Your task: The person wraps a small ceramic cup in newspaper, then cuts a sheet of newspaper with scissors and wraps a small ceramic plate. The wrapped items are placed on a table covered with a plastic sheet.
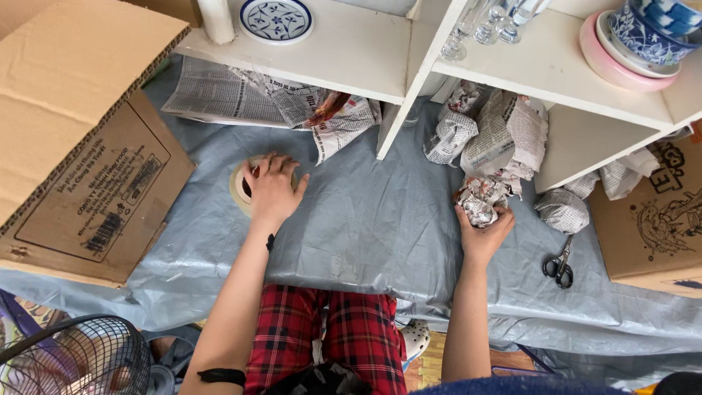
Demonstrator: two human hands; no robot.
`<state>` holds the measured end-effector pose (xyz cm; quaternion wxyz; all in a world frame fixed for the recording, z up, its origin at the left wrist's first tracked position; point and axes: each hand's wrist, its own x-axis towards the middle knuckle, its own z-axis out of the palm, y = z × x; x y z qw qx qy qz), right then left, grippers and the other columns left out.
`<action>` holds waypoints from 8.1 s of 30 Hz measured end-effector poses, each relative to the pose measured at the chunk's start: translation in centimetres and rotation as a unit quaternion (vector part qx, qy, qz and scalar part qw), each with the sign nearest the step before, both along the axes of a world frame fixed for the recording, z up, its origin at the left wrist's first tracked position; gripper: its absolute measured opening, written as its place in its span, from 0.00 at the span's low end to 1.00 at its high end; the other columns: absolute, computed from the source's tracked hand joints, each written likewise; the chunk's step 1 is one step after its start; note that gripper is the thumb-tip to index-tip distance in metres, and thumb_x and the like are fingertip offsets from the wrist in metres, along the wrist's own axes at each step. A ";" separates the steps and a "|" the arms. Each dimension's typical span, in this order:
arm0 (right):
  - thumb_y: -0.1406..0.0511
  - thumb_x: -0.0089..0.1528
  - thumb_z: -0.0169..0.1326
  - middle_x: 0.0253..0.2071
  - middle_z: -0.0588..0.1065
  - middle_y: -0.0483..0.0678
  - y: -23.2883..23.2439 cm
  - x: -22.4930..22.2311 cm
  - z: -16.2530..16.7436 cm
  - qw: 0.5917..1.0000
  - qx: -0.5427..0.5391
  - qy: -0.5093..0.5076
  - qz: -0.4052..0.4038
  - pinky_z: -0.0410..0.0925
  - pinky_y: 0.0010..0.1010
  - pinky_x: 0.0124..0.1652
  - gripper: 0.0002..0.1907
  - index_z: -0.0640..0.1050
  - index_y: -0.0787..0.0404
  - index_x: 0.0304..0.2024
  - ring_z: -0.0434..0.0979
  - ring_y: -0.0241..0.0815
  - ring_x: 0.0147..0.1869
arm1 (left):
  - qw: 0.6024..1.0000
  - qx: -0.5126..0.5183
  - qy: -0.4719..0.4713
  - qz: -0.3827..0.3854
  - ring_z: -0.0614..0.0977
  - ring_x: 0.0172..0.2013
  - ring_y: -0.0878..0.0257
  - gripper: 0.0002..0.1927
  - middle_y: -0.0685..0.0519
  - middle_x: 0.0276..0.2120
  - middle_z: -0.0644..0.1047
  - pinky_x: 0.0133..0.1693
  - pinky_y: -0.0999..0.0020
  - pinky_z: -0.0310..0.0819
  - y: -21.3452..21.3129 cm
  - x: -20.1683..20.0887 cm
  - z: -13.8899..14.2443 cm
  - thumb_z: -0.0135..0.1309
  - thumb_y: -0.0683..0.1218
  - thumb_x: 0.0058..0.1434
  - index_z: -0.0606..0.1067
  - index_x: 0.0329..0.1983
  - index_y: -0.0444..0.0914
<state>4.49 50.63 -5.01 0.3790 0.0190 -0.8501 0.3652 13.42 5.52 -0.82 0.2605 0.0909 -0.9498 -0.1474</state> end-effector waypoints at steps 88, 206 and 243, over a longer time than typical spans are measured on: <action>0.67 0.51 0.63 0.68 0.69 0.53 -16.8 8.4 7.8 0.910 0.124 -0.076 0.389 0.51 0.57 0.72 0.26 0.75 0.59 0.52 0.59 0.60 0.78 | 0.738 0.655 -0.018 -0.163 0.82 0.46 0.66 0.26 0.51 0.54 0.74 0.43 0.67 0.80 13.9 2.5 -0.5 0.52 0.53 0.68 0.64 0.63 0.36; 0.64 0.69 0.55 0.63 0.70 0.54 -12.9 13.9 9.4 0.819 -0.309 -0.215 0.434 0.63 0.30 0.62 0.28 0.63 0.65 0.69 0.70 0.39 0.64 | 0.625 0.709 0.111 -0.306 0.80 0.36 0.71 0.32 0.55 0.38 0.79 0.38 0.78 0.74 17.2 5.6 7.2 0.60 0.41 0.64 0.62 0.69 0.39; 0.62 0.67 0.55 0.42 0.82 0.46 11.5 7.6 5.3 0.778 -0.536 -0.312 0.102 0.71 0.25 0.40 0.16 0.80 0.65 0.53 0.80 0.36 0.41 | 0.855 0.467 0.210 -0.083 0.77 0.34 0.73 0.14 0.53 0.34 0.83 0.37 0.74 0.72 1.3 -2.0 8.2 0.60 0.48 0.73 0.81 0.44 0.30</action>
